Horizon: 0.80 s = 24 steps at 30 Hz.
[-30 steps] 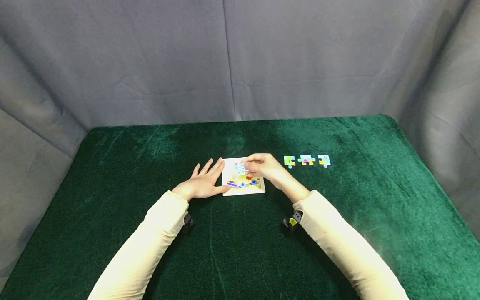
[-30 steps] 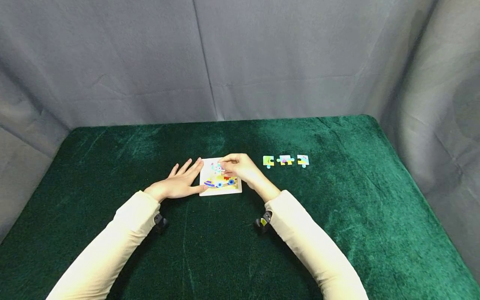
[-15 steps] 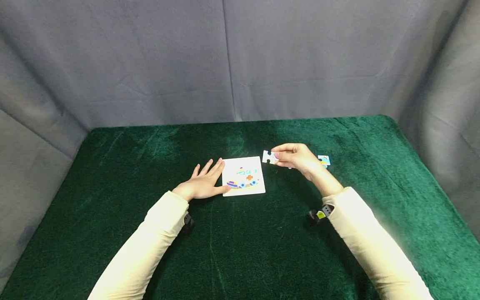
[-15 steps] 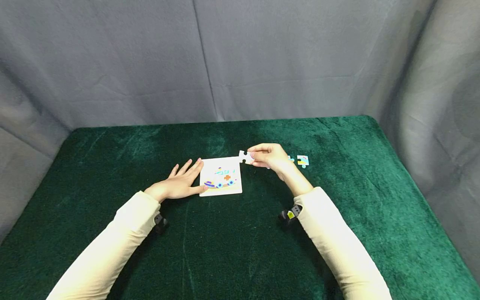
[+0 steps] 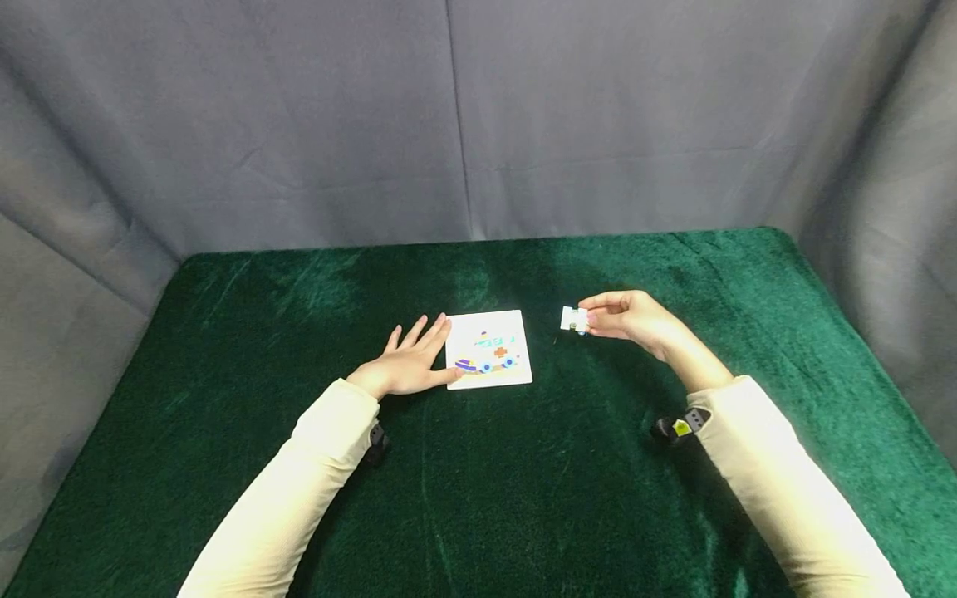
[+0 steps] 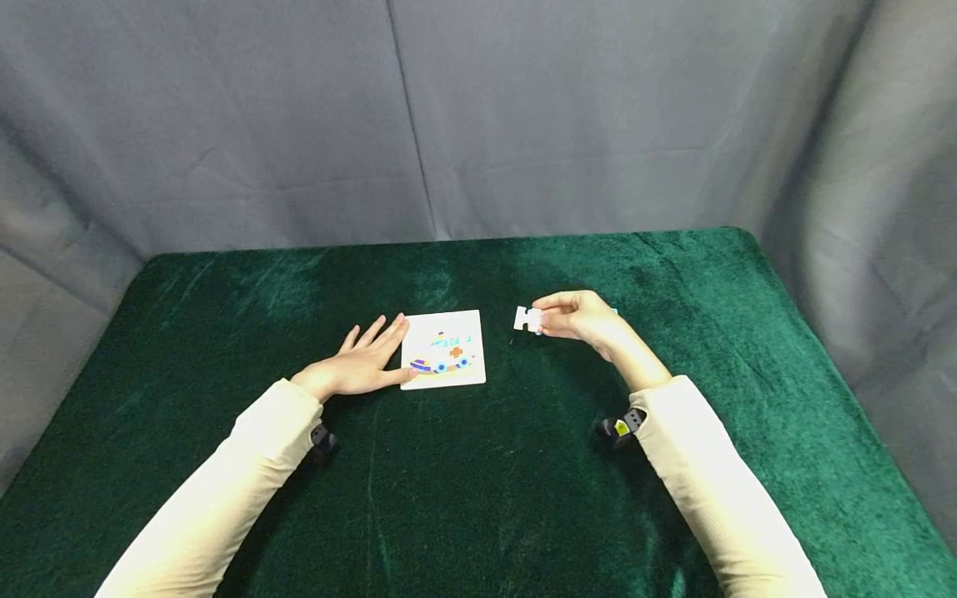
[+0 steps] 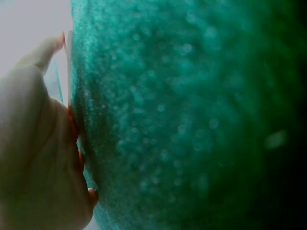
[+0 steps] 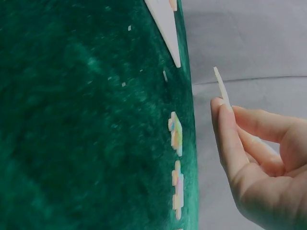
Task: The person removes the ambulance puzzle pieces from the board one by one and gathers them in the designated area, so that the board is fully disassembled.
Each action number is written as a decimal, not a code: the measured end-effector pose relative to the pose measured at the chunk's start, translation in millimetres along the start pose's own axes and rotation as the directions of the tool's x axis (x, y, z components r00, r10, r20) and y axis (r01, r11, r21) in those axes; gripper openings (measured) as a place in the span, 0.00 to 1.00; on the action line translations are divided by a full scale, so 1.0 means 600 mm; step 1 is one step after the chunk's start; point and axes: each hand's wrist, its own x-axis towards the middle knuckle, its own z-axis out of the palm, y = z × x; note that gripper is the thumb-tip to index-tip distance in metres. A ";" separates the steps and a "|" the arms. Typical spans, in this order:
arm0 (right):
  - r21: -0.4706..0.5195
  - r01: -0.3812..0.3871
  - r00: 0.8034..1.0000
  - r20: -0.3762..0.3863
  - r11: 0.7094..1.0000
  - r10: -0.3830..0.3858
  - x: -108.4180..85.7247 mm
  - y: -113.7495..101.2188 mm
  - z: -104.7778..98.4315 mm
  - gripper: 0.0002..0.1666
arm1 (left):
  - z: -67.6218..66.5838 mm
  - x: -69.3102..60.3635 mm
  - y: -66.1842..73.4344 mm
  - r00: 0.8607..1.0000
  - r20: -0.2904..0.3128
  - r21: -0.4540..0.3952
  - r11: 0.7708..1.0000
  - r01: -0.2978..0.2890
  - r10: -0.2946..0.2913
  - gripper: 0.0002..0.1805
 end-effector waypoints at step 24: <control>-0.050 -0.054 0.994 0.093 0.997 0.058 -0.010 0.038 -0.022 0.28 | 0.001 -0.003 -0.001 1.000 -0.014 -0.011 1.000 -0.011 0.011 0.49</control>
